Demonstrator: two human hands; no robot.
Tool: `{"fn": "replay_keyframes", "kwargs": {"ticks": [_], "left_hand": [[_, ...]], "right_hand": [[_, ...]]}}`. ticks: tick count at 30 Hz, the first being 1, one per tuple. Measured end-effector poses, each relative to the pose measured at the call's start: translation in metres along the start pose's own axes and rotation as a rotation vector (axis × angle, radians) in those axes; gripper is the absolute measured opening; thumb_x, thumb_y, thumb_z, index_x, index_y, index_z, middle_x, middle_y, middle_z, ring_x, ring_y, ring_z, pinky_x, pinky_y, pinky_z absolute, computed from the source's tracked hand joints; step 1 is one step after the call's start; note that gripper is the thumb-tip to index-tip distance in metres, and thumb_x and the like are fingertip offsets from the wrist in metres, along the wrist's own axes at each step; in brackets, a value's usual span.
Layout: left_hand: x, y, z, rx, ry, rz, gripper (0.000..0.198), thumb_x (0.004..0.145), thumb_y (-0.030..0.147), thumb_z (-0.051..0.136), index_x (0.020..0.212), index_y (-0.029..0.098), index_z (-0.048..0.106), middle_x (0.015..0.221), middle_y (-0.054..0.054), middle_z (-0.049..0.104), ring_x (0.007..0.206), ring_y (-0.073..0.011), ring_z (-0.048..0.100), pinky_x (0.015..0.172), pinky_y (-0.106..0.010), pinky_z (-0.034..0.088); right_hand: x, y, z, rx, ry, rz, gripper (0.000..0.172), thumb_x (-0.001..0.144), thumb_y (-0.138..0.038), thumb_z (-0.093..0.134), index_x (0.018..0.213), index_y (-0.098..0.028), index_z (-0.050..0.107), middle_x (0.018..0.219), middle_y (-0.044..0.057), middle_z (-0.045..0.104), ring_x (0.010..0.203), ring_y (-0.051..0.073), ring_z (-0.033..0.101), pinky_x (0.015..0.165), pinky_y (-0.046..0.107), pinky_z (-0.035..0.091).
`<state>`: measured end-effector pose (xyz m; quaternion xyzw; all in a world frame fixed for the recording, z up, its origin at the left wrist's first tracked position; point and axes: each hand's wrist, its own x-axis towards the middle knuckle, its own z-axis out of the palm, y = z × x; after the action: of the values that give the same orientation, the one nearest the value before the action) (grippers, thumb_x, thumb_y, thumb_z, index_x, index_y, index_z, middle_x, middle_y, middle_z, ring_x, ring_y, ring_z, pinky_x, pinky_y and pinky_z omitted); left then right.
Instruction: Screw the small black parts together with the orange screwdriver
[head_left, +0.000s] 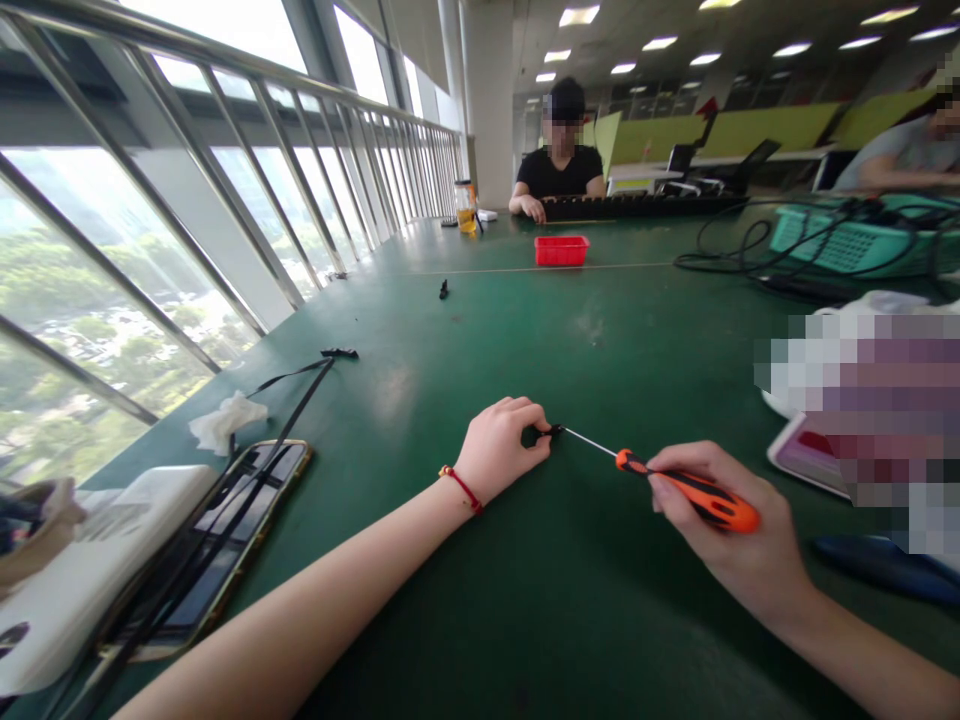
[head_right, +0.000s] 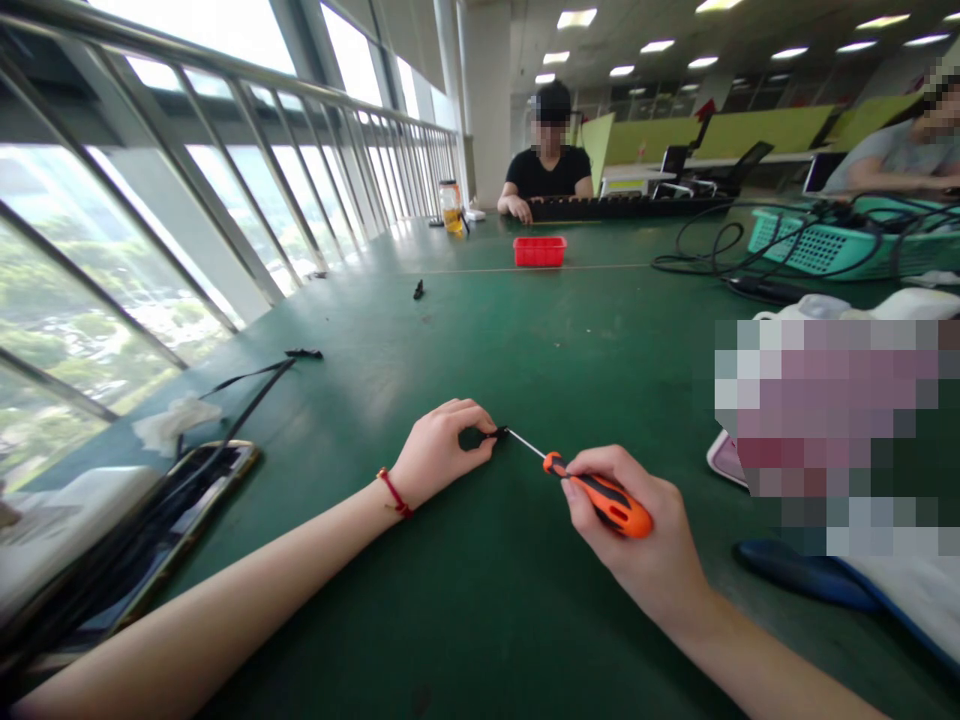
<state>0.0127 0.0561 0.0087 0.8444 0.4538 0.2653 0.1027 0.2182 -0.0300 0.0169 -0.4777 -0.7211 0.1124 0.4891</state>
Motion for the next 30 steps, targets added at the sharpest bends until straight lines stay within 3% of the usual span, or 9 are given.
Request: {"fn": "replay_keyframes", "kwargs": {"ticks": [14,22,25,30], "left_hand": [[0.0007,-0.0005,-0.0005,-0.051,-0.009,0.011,0.008,0.073,0.017,0.056,0.076,0.019,0.063,0.085,0.0,0.066,0.083,-0.0157,0.059,0.074,-0.026,0.048],[0.0009,-0.0018,-0.0001,-0.08,-0.011,0.033,0.007,0.074,0.017,0.056,0.074,0.019,0.063,0.085,-0.001,0.066,0.082,-0.0153,0.06,0.075,-0.026,0.049],[0.0005,-0.0015,-0.0004,-0.082,-0.016,0.048,0.008,0.074,0.016,0.056,0.074,0.019,0.063,0.087,-0.001,0.066,0.083,-0.015,0.061,0.075,-0.025,0.049],[0.0007,-0.0011,-0.0007,-0.077,-0.013,0.052,0.008,0.074,0.016,0.055,0.075,0.018,0.064,0.087,-0.001,0.066,0.08,-0.0141,0.062,0.075,-0.024,0.049]], "right_hand": [[-0.0017,0.001,-0.0028,0.001,0.015,-0.018,0.006,0.08,-0.017,0.057,0.082,-0.023,0.056,0.061,-0.006,0.058,0.048,0.007,0.055,0.046,0.017,0.045],[-0.001,0.0046,-0.0017,0.038,-0.045,0.016,0.002,0.082,-0.021,0.055,0.083,-0.022,0.056,0.062,-0.005,0.059,0.048,0.009,0.055,0.046,0.019,0.045],[-0.002,0.0061,-0.0027,0.081,-0.059,0.045,0.012,0.086,-0.026,0.047,0.085,-0.023,0.058,0.063,-0.003,0.06,0.047,0.01,0.054,0.044,0.021,0.044],[-0.0017,0.004,-0.0015,0.07,0.043,0.131,0.009,0.08,-0.025,0.056,0.089,-0.025,0.053,0.061,-0.004,0.056,0.049,0.011,0.053,0.042,0.021,0.042]]}}
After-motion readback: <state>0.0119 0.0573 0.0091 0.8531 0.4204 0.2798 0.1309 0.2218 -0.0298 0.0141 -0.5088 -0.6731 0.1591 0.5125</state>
